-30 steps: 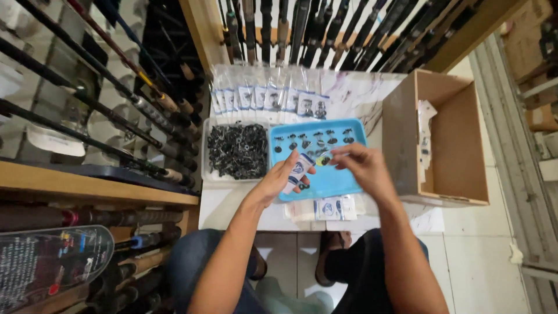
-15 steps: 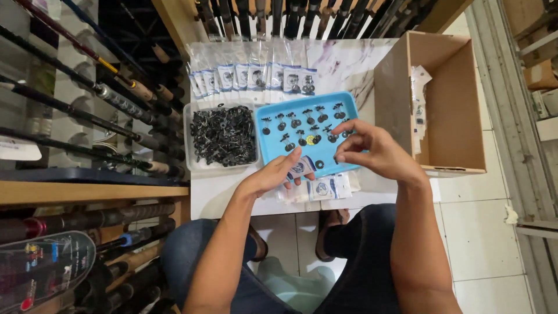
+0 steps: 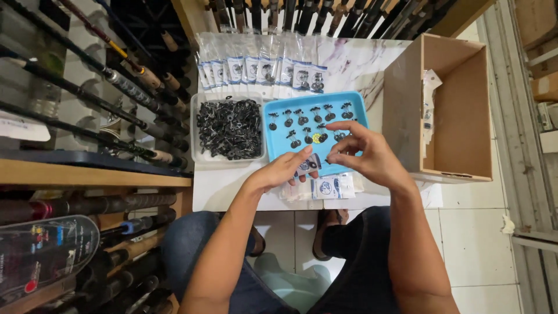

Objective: The person sorts small metal fishing hooks by picking them individually from a blue tray and placing them into a small plastic bag.

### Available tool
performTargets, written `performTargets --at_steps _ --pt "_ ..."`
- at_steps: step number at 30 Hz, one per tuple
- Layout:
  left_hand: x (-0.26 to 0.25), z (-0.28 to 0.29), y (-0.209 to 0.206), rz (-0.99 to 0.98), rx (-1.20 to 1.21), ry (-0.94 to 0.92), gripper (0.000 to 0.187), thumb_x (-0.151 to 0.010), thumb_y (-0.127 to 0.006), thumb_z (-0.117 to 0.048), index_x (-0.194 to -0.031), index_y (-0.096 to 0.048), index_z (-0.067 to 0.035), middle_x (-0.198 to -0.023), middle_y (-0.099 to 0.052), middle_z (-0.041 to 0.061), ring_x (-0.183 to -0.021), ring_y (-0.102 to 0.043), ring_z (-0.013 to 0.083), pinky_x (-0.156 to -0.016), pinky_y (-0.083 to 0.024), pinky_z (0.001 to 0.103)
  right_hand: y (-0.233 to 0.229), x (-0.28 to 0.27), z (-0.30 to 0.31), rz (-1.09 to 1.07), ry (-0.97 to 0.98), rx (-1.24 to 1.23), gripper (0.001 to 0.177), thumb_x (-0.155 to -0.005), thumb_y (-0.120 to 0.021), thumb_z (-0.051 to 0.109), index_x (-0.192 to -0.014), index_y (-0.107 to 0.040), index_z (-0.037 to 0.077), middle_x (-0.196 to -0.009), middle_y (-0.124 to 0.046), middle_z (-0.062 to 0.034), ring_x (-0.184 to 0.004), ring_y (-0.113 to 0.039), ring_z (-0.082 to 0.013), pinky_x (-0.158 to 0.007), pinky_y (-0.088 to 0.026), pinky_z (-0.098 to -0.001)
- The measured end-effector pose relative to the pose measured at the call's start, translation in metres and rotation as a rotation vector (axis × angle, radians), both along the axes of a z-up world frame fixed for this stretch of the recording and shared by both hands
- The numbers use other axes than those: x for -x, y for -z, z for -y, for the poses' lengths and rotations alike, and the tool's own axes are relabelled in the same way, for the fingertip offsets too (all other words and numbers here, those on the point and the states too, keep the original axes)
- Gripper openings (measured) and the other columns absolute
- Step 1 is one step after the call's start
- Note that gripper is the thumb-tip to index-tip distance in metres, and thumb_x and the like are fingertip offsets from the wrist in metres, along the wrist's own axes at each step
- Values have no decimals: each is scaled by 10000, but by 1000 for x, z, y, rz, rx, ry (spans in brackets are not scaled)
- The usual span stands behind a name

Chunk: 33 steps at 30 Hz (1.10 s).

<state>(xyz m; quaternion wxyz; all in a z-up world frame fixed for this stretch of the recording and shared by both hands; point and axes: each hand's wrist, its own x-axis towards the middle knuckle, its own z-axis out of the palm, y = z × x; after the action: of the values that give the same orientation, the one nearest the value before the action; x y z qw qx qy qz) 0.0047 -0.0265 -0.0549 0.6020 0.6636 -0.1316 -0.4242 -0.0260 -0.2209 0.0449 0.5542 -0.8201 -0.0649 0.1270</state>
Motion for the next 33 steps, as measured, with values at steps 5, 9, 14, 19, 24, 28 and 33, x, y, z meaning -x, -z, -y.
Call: performTargets --at_steps 5,9,14,19,24,28,33 --pt "-1 -4 -11 -2 19 -50 719 -940 -281 -590 -1180 -595 11 -991 -667 160 -743 -633 183 -557 -530 278 -2 -2 -7 68 4 26 484 -821 -621 8 -1288 -531 99 -798 -707 -113 -686 -620 -176 -659 -484 -287" --pt "-1 -7 -19 11 45 -96 760 -936 -249 -602 -1186 -590 30 -1020 -650 176 -781 -632 199 -589 -539 307 3 -4 -3 117 32 -42 364 -955 -455 161 -1303 -510 70 -867 -698 -145 -737 -629 -189 -643 -490 -281" --pt "-5 -8 -10 23 57 -125 750 -945 -212 -610 -1122 -632 -13 -986 -653 149 -776 -625 184 -591 -541 290 17 -8 3 125 49 -103 464 -993 -304 326 -1317 -486 48 -909 -683 -152 -795 -628 -203 -644 -483 -295" --pt "-13 -11 13 98 187 -284 692 -980 -263 -545 -1118 -604 41 -960 -633 173 -738 -612 172 -576 -527 266 52 -18 2 174 264 -143 326 -1021 -355 205 -1238 -523 28 -877 -649 -147 -750 -595 -176 -593 -480 -265" --pt "-16 -21 -9 216 397 -311 760 -960 -155 -594 -1154 -569 14 -1032 -617 172 -868 -611 181 -711 -550 308 103 -17 -19 220 -54 675 89 -800 -704 161 -888 -697 149 -767 -700 -44 -732 -673 -235 -625 -517 -359" --pt "-13 -22 -12 235 354 -301 783 -945 -148 -622 -1217 -539 -2 -1068 -610 209 -898 -607 245 -744 -545 349 136 -14 -35 153 -117 752 189 -753 -738 264 -870 -649 144 -802 -662 -54 -817 -635 -288 -676 -519 -426" --pt "-14 -23 -13 228 390 -332 743 -967 -187 -582 -1152 -577 22 -1022 -617 153 -859 -608 167 -702 -539 299 163 -16 -41 78 -98 931 188 -701 -760 277 -810 -660 161 -750 -617 -28 -792 -636 -279 -668 -539 -416"
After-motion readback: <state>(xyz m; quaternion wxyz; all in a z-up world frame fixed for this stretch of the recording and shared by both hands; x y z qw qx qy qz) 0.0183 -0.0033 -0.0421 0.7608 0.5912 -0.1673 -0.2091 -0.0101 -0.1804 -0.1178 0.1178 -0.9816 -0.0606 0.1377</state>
